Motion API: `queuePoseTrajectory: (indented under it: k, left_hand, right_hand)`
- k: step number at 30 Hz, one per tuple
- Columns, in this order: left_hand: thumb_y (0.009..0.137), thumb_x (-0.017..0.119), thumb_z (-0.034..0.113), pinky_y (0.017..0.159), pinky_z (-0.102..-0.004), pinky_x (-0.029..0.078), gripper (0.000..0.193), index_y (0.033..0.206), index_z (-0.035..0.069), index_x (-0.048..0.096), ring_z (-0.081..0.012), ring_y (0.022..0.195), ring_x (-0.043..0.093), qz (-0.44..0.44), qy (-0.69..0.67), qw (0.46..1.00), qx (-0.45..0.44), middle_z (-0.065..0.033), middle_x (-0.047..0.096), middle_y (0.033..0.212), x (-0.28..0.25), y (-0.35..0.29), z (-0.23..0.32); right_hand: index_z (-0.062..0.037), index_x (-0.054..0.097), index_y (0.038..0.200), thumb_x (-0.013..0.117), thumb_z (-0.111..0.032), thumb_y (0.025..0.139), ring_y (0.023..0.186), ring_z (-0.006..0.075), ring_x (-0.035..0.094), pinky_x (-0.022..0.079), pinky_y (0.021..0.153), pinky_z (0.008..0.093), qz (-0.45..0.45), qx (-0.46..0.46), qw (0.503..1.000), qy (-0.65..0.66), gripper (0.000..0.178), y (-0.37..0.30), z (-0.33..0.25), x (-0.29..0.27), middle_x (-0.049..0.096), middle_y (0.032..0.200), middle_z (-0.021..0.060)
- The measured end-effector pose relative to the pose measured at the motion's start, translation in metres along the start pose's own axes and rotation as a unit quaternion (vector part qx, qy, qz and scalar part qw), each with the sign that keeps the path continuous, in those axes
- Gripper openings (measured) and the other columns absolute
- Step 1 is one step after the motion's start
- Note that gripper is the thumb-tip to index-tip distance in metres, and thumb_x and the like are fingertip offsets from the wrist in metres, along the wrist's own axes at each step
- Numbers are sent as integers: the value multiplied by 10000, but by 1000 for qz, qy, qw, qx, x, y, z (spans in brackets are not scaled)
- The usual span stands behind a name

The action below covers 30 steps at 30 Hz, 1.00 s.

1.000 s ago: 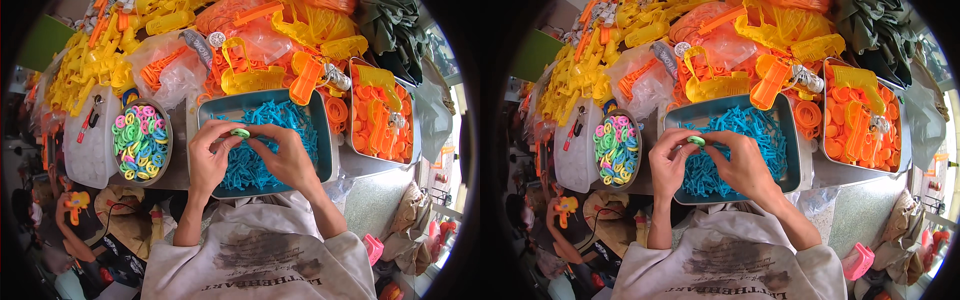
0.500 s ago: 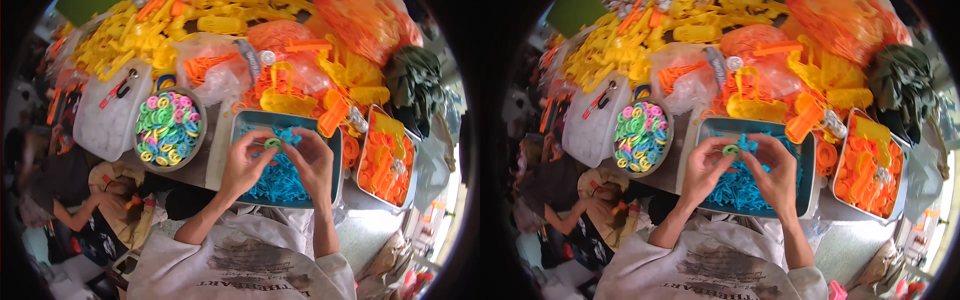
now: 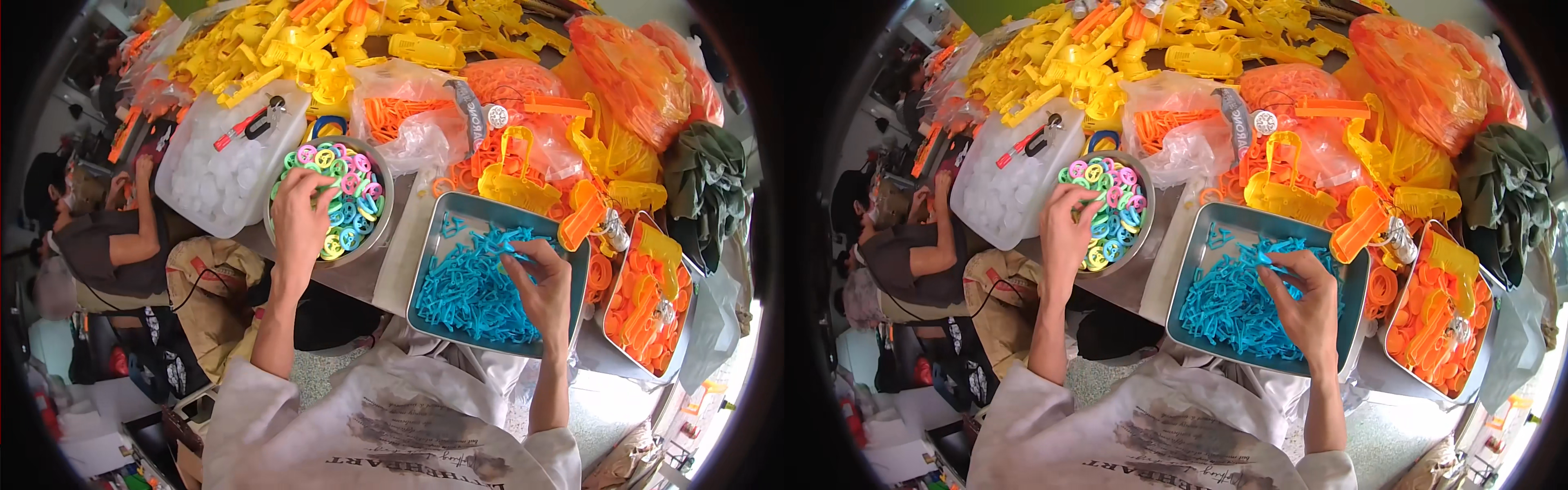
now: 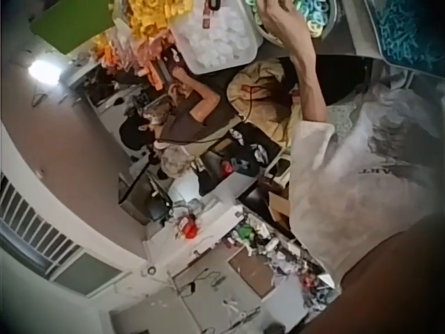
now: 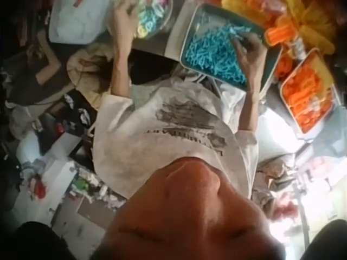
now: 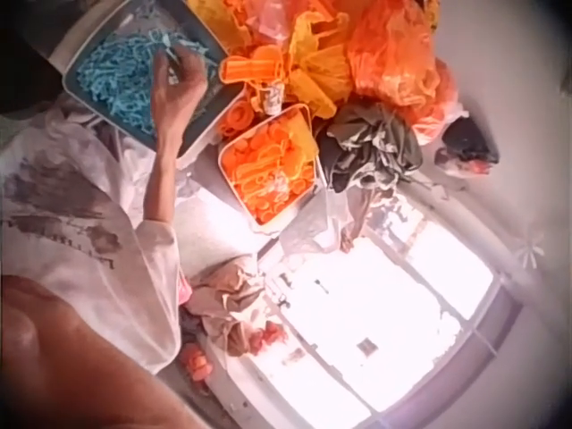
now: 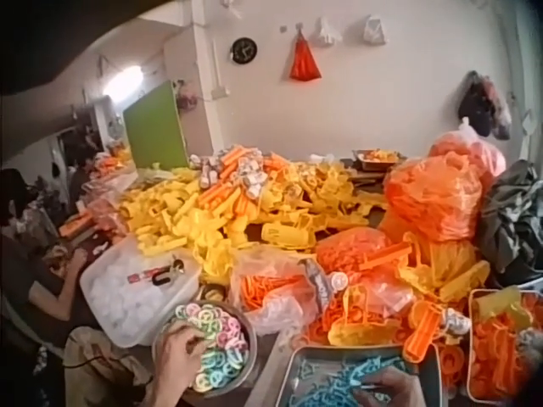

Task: Assembling small colorful plastic rings and connectors at a workbench.

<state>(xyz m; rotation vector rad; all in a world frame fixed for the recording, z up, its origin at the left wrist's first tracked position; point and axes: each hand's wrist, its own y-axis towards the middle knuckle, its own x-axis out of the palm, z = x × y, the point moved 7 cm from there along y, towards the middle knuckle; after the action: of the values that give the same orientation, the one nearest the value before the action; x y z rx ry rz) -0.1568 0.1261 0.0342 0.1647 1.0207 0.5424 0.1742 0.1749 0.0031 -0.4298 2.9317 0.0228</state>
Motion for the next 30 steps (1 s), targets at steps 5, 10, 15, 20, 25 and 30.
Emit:
queuePoseTrajectory:
  k: [5, 10, 15, 20, 25, 30]
  left_hand:
    - [873, 609, -1, 640, -293, 480, 96, 968, 4, 619, -189, 809, 628, 135, -78, 988, 21, -84, 630, 950, -25, -6, 26]
    - [947, 577, 85, 614, -213, 508, 135, 1050, -1, 590, -96, 773, 625, -121, -432, 892, -51, -63, 633, 954, 57, -33, 100]
    - [943, 590, 98, 706, -262, 571, 172, 1058, -29, 585, -129, 853, 652, -201, -538, 813, -96, -82, 642, 988, 93, -47, 124]
    - [940, 585, 81, 743, -310, 604, 158, 1035, -45, 578, -162, 914, 657, -197, -556, 802, -100, -111, 630, 1007, 102, -58, 126]
    - [939, 592, 103, 748, -326, 603, 155, 1023, -26, 570, -188, 915, 654, -213, -569, 787, -107, -119, 609, 1038, 110, -61, 120]
    - [937, 593, 102, 770, -327, 596, 146, 999, -25, 558, -196, 917, 658, -214, -590, 768, -129, -156, 628, 1057, 115, -61, 122]
  right_hand:
    - [50, 646, 992, 688, 15, 831, 889, 130, 624, 522, 800, 252, -5, -25, 999, -42, 169, 1, -8, 0, 613, 911, 74]
    - [13, 672, 991, 712, 1, 805, 875, 141, 615, 490, 814, 262, -15, -64, 997, -48, 191, 0, -5, 2, 647, 935, 79]
    - [11, 683, 967, 712, 5, 794, 834, 146, 608, 463, 764, 270, 17, -73, 995, -69, 176, -5, -13, -5, 664, 872, 75]
    - [10, 690, 957, 715, -3, 793, 788, 153, 599, 454, 734, 276, 20, -75, 994, -80, 166, -7, -15, -7, 666, 853, 80]
    - [12, 695, 943, 721, -18, 793, 756, 150, 589, 444, 706, 279, 27, -57, 996, -61, 155, -8, -10, -8, 668, 822, 86]
    - [11, 702, 926, 730, -30, 790, 719, 138, 580, 435, 680, 274, 33, -46, 996, -68, 145, -8, -6, -7, 674, 795, 83]
